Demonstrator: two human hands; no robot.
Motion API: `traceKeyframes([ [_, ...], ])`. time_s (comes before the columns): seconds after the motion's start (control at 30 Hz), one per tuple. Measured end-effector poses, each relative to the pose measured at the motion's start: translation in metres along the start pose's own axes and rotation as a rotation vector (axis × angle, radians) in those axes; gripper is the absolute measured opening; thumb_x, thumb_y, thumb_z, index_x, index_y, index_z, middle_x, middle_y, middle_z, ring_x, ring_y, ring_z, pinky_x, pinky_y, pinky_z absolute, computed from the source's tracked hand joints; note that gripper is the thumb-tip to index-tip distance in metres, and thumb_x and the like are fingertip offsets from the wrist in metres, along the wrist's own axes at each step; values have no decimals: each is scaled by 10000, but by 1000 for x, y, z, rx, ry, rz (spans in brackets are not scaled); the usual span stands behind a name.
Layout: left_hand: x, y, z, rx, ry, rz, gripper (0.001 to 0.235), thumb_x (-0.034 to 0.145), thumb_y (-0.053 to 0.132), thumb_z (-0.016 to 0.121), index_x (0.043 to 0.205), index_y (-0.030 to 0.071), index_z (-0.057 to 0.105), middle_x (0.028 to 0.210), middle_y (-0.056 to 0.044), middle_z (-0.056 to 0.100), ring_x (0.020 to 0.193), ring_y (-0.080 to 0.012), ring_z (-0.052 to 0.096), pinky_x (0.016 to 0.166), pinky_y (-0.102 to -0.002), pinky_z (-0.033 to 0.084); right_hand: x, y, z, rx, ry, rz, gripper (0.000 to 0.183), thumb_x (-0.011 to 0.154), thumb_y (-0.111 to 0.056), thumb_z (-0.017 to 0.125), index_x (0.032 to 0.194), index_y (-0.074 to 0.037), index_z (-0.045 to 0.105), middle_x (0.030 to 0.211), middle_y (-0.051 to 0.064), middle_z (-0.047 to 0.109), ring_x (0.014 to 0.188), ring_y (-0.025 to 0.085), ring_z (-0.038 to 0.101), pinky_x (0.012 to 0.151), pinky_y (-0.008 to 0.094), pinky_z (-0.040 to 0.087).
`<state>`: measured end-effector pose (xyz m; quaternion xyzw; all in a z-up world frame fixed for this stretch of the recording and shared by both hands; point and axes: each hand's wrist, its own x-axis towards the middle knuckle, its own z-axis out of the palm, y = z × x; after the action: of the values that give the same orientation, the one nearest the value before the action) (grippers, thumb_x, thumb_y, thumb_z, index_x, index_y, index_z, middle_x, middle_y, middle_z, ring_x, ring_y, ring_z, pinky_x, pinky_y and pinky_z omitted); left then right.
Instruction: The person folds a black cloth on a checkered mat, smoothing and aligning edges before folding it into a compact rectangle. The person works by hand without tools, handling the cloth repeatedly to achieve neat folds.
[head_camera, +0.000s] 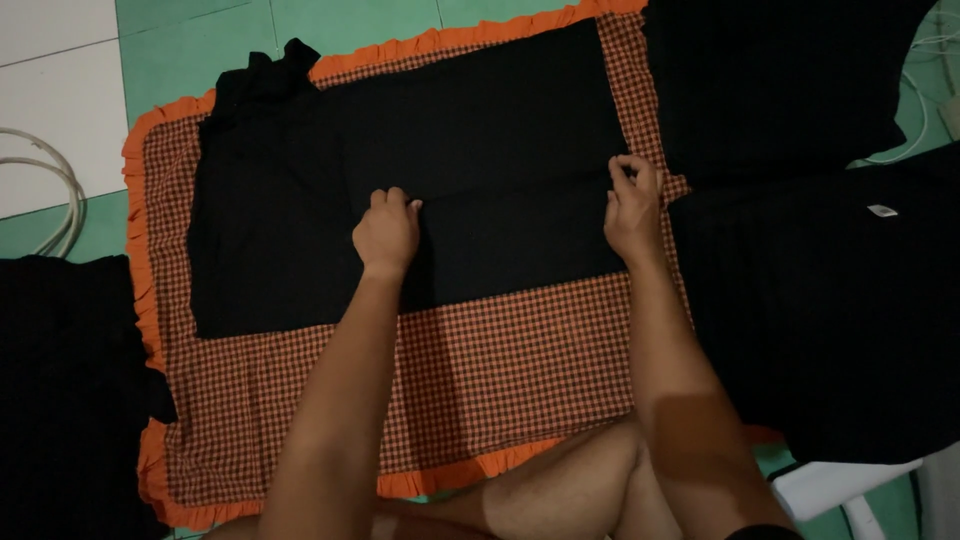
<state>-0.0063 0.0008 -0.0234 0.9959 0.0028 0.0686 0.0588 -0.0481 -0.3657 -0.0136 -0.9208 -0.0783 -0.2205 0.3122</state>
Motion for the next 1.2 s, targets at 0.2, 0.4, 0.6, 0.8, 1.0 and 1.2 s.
traceKeyframes([
  [0.2,-2,9,14,88,205,-51,287,962,471,682,963,189,633,931,2,590,670,-179,676,507,-319,584,2,4,4,-50,49,-75,516,960,153,605,1464,118,499,1407,236,434,1314,447,402,1133,535,396],
  [0.4,-11,26,-26,75,208,-2,243,964,387,705,1007,164,621,1063,-26,576,792,-196,679,535,-328,601,-2,14,9,-74,58,-28,554,944,139,643,1479,84,510,1424,233,439,1322,433,394,1149,552,347],
  [0.6,-4,49,-12,58,169,324,308,907,372,741,1165,218,674,1096,-10,646,1018,-236,610,767,-370,507,-9,36,11,-117,119,74,238,947,93,616,1125,-62,650,1323,143,508,1300,389,433,1139,540,316],
  [0.8,7,57,20,35,96,277,308,924,348,719,1191,226,628,1051,-14,601,1001,-244,572,805,-424,453,-13,38,24,-120,38,121,224,942,90,659,1129,-32,674,1378,193,571,1389,438,386,1181,576,288],
  [1.0,15,53,28,-31,90,244,181,915,313,727,1022,235,603,948,5,568,956,-237,572,810,-432,449,-9,40,22,-73,138,22,310,930,120,627,1228,42,663,1289,191,596,1289,416,461,1138,548,342],
  [1.2,11,54,14,-72,125,191,180,938,326,699,1012,234,563,932,10,551,951,-235,577,820,-447,447,-6,34,15,-81,234,12,337,939,115,609,1264,30,641,1304,164,566,1247,396,458,1103,544,360],
])
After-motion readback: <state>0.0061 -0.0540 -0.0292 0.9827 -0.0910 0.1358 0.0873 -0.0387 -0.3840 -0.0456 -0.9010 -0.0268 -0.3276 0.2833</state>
